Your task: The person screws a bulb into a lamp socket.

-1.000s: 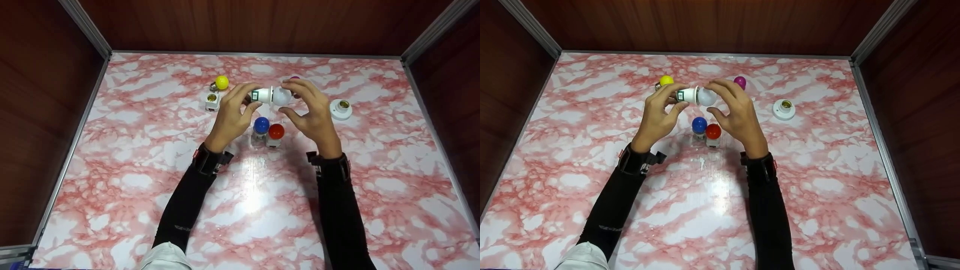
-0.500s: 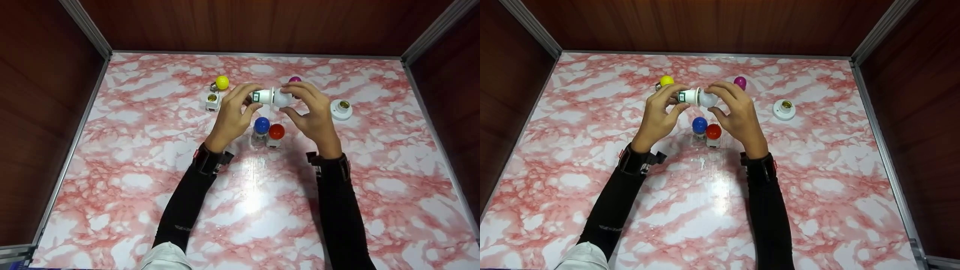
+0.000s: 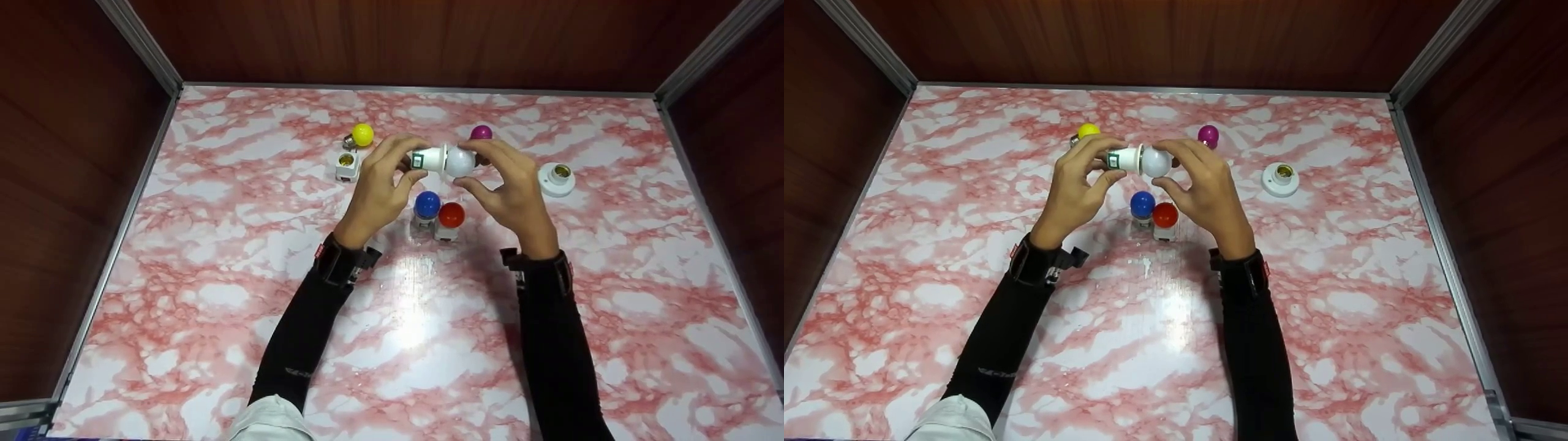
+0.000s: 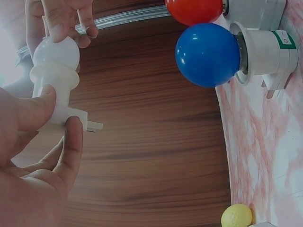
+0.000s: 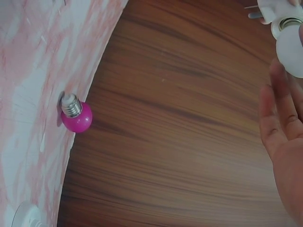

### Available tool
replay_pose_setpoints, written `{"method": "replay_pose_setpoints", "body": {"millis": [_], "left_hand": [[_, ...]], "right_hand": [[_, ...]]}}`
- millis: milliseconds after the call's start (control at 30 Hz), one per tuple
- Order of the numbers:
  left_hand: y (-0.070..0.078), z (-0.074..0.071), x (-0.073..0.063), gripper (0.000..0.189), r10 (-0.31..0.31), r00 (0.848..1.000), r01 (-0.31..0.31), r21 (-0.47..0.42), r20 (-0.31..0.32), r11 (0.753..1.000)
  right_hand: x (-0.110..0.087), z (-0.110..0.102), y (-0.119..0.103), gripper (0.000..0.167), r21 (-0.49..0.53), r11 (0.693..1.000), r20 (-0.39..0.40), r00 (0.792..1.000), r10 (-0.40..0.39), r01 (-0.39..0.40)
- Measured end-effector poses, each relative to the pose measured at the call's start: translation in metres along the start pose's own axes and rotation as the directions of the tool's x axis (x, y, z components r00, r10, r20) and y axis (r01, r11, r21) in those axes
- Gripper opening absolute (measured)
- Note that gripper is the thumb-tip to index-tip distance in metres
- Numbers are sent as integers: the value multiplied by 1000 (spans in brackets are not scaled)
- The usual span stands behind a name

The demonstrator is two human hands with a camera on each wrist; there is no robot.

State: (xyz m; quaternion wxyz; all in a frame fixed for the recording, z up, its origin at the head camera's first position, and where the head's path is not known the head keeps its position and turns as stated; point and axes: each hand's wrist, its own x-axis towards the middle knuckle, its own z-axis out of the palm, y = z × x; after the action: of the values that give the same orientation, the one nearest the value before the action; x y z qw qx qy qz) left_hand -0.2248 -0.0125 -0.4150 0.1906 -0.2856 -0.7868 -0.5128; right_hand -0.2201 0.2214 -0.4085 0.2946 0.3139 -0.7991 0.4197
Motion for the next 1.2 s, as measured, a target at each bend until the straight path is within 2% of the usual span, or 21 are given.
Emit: {"method": "replay_pose_setpoints", "body": {"millis": [567,933,1200], "left_hand": [[2,0,1,35,18,1000,-18,4,-10,1000],[3,1,1,35,39,999,-39,17,-17,999],[3,2,1,35,29,999,-29,2,-16,1000]], "right_hand": [[-1,-2,-1,49,-18,998,63,996,64,-63],[-1,-2,0,46,-20,997,84,994,75,-73],[-2,-3,0,43,-23,996,91,992,84,-82]]}}
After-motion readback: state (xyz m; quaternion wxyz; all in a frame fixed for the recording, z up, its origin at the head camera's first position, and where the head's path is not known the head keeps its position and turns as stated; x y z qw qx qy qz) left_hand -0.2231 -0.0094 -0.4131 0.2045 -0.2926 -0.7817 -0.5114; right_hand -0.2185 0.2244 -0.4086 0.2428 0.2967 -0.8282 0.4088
